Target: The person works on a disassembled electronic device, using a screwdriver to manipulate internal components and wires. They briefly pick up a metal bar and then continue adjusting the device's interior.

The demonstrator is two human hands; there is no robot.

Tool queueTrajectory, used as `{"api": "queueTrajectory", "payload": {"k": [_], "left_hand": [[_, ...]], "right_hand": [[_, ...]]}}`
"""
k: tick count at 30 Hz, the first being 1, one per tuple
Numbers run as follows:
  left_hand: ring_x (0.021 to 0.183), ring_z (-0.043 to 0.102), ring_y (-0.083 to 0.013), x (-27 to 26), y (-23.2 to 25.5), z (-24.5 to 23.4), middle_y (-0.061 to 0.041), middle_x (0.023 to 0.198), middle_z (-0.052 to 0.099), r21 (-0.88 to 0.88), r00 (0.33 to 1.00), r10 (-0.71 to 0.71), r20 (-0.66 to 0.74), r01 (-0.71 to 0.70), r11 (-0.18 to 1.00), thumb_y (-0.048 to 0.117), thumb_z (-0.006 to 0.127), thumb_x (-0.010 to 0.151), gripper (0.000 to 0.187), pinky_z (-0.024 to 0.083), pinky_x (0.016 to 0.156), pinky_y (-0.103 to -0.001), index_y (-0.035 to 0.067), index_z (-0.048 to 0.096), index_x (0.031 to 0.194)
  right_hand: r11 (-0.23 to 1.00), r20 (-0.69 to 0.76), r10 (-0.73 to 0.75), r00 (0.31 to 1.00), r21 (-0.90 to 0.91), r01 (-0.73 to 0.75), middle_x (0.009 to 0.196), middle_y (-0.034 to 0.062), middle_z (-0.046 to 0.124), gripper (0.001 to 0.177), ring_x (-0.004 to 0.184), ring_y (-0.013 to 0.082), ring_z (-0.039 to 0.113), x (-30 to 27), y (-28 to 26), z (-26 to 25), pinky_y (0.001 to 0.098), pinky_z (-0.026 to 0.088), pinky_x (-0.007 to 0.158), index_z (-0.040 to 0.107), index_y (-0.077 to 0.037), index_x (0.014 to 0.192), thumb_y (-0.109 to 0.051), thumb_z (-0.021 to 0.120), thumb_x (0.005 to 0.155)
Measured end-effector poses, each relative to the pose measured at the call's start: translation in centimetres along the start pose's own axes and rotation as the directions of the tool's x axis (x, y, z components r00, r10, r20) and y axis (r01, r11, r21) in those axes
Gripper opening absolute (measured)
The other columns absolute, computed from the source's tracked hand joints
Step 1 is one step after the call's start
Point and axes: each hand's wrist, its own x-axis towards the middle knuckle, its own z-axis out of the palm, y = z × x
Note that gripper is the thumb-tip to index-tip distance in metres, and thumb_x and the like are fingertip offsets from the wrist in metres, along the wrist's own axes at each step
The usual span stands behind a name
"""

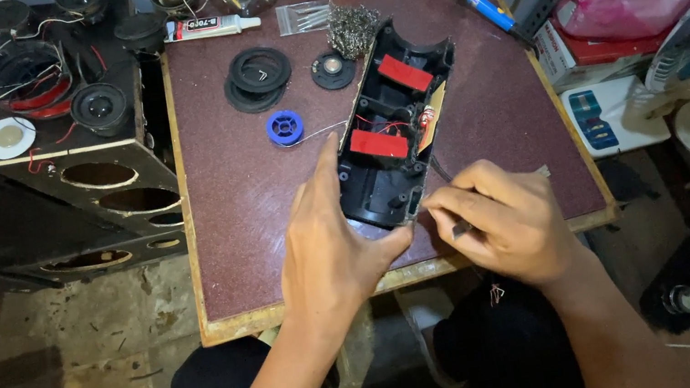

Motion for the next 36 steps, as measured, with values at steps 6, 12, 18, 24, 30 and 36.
{"api": "queueTrajectory", "payload": {"k": [6, 12, 18, 24, 30, 36], "left_hand": [[0.118, 0.061, -0.037, 0.0, -0.3, 0.2, -0.019, 0.13, 0.066, -0.002, 1.0, -0.004, -0.008, 0.004, 1.0, 0.028, 0.088, 0.057, 0.114, 0.052, 0.092, -0.047, 0.012, 0.035, 0.157], [0.116, 0.062, -0.0381, 0.0, 0.0, -0.1, -0.02, 0.128, 0.065, -0.005, 0.999, -0.029, 0.017, 0.029, 1.0, 0.026, 0.09, 0.057, 0.116, 0.052, 0.09, -0.048, 0.014, 0.033, 0.158], [0.118, 0.061, -0.0366, 0.0, -0.1, 0.0, -0.019, 0.134, 0.065, 0.001, 1.0, 0.02, 0.002, -0.02, 1.0, 0.025, 0.091, 0.059, 0.115, 0.053, 0.09, -0.048, 0.01, 0.033, 0.157], [0.118, 0.06, -0.0362, -0.1, -0.3, 0.3, -0.017, 0.134, 0.065, 0.023, 0.999, 0.035, -0.011, -0.035, 0.999, 0.027, 0.09, 0.058, 0.114, 0.053, 0.089, -0.048, 0.009, 0.034, 0.156], [0.116, 0.059, -0.0371, -0.1, -0.8, 0.6, -0.016, 0.138, 0.064, 0.011, 0.995, 0.094, -0.031, -0.093, 0.996, 0.025, 0.088, 0.058, 0.112, 0.051, 0.091, -0.046, 0.007, 0.035, 0.155], [0.111, 0.061, -0.0348, -0.2, -0.8, 0.5, -0.017, 0.132, 0.066, 0.026, 0.987, 0.154, -0.042, -0.153, 0.988, 0.022, 0.093, 0.059, 0.114, 0.052, 0.09, -0.044, 0.004, 0.034, 0.155]], "right_hand": [[0.999, -0.027, 0.044, 0.999, 0.031, -0.044, 0.085, 0.009, 0.063, 0.006, 0.065, 0.0174, 0.06, -0.6, 0.2, 0.1, 0.0307, 0.046, 0.057, 0.074, -0.003, 0.098, 0.001, 0.073, 0.093], [0.981, 0.033, 0.078, 0.996, 0.174, -0.082, 0.082, 0.008, 0.064, 0.006, 0.062, 0.0156, 0.059, -0.4, -0.2, -0.3, 0.0283, 0.045, 0.053, 0.075, -0.004, 0.094, -0.005, 0.076, 0.089], [0.984, 0.006, 0.118, 0.993, 0.132, -0.118, 0.093, 0.0114, 0.067, 0.014, 0.071, 0.0193, 0.066, -0.6, 0.1, 0.0, 0.0308, 0.054, 0.06, 0.074, -0.004, 0.105, -0.007, 0.076, 0.092], [0.996, 0.048, 0.09, 0.995, 0.002, -0.09, 0.097, 0.0066, 0.066, 0.014, 0.074, 0.0167, 0.067, -0.7, 0.2, 0.2, 0.0308, 0.052, 0.059, 0.075, -0.009, 0.108, -0.01, 0.076, 0.094], [0.995, 0.164, 0.1, 0.981, 0.011, -0.103, 0.105, 0.0046, 0.065, 0.031, 0.075, 0.0193, 0.069, -1.2, 1.5, 0.2, 0.0345, 0.051, 0.054, 0.074, -0.015, 0.108, 0.004, 0.061, 0.087], [0.982, 0.242, 0.119, 0.963, 0.115, -0.15, 0.104, 0.0072, 0.06, 0.037, 0.061, 0.021, 0.06, -0.5, 1.7, 0.2, 0.0336, 0.045, 0.051, 0.07, -0.014, 0.102, 0.012, 0.054, 0.081]]}}
